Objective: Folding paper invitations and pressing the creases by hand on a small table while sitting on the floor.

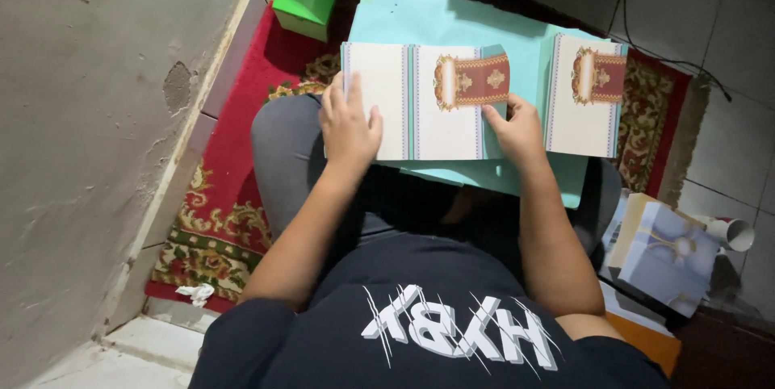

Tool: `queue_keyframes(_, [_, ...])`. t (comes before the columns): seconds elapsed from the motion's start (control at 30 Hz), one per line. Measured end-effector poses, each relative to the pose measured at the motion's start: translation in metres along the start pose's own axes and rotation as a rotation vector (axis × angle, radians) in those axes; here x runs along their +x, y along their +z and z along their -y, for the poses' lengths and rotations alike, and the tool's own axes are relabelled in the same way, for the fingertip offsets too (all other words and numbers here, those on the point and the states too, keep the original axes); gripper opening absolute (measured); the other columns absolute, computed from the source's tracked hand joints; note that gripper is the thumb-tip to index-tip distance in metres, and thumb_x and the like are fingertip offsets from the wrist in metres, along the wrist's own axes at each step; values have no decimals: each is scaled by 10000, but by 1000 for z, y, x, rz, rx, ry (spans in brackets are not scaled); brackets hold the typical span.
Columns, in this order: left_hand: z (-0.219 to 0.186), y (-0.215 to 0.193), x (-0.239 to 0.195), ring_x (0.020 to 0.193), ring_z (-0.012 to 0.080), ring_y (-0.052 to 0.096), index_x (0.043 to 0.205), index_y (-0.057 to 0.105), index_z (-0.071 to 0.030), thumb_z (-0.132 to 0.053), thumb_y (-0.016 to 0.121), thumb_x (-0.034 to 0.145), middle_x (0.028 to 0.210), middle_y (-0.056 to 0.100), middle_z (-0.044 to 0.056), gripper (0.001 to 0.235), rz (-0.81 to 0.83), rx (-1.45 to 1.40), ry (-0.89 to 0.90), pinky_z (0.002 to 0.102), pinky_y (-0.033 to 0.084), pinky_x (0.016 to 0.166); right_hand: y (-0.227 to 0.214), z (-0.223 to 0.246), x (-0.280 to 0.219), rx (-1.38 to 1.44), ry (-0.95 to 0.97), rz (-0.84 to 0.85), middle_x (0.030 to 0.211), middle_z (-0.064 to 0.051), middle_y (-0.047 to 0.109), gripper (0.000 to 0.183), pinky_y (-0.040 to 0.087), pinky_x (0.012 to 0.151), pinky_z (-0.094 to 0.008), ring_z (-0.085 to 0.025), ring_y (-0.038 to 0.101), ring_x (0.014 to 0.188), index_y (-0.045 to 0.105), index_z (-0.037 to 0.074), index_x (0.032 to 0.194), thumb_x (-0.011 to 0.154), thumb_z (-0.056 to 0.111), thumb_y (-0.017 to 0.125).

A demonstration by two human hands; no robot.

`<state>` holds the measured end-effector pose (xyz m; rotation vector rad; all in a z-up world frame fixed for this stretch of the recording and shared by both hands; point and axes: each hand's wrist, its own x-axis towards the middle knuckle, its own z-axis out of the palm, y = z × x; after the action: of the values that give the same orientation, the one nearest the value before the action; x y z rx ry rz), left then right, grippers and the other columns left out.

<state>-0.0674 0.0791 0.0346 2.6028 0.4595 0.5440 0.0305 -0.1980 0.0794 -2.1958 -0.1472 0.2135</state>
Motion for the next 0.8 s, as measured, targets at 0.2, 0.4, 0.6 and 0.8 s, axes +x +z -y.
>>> queue_keyframes(0.2, [-27, -5, 3, 1416, 487, 350, 1401, 557, -22, -525, 714, 891, 1538, 354, 297, 733, 71, -9, 48, 645, 360, 1072, -4, -7, 6, 38, 7, 44, 756, 3, 676, 106, 469, 699, -299, -109, 556, 721, 718, 144, 1015, 954, 226, 746])
queue_keyframes(0.4, [-28, 1, 2, 1485, 540, 225, 1450, 518, -17, -721, 699, 844, 1613, 196, 336, 947, 127, -39, 14, 713, 245, 1122, -1, -6, 6, 1, 50, 23, 806, -22, 721, 114, 503, 731, -321, -147, 640, 752, 726, 146, 1028, 963, 239, 728])
queue_keyframes(0.6, [-28, 8, 1, 1498, 550, 190, 1500, 461, -14, -736, 701, 830, 1620, 178, 352, 1013, 127, -7, 38, 710, 151, 1151, 3, -20, 11, -12, 37, -3, 826, -33, 736, 130, 528, 742, -335, -152, 686, 799, 729, 166, 1036, 954, 266, 746])
queue_keyframes(0.8, [-27, 10, 1, 1499, 537, 216, 1552, 399, -67, -814, 637, 794, 1625, 206, 330, 1091, 162, 52, 11, 677, 170, 1160, 11, -18, 1, -115, 21, -64, 894, -55, 739, 232, 529, 725, -405, -264, 707, 843, 718, 189, 1101, 922, 329, 766])
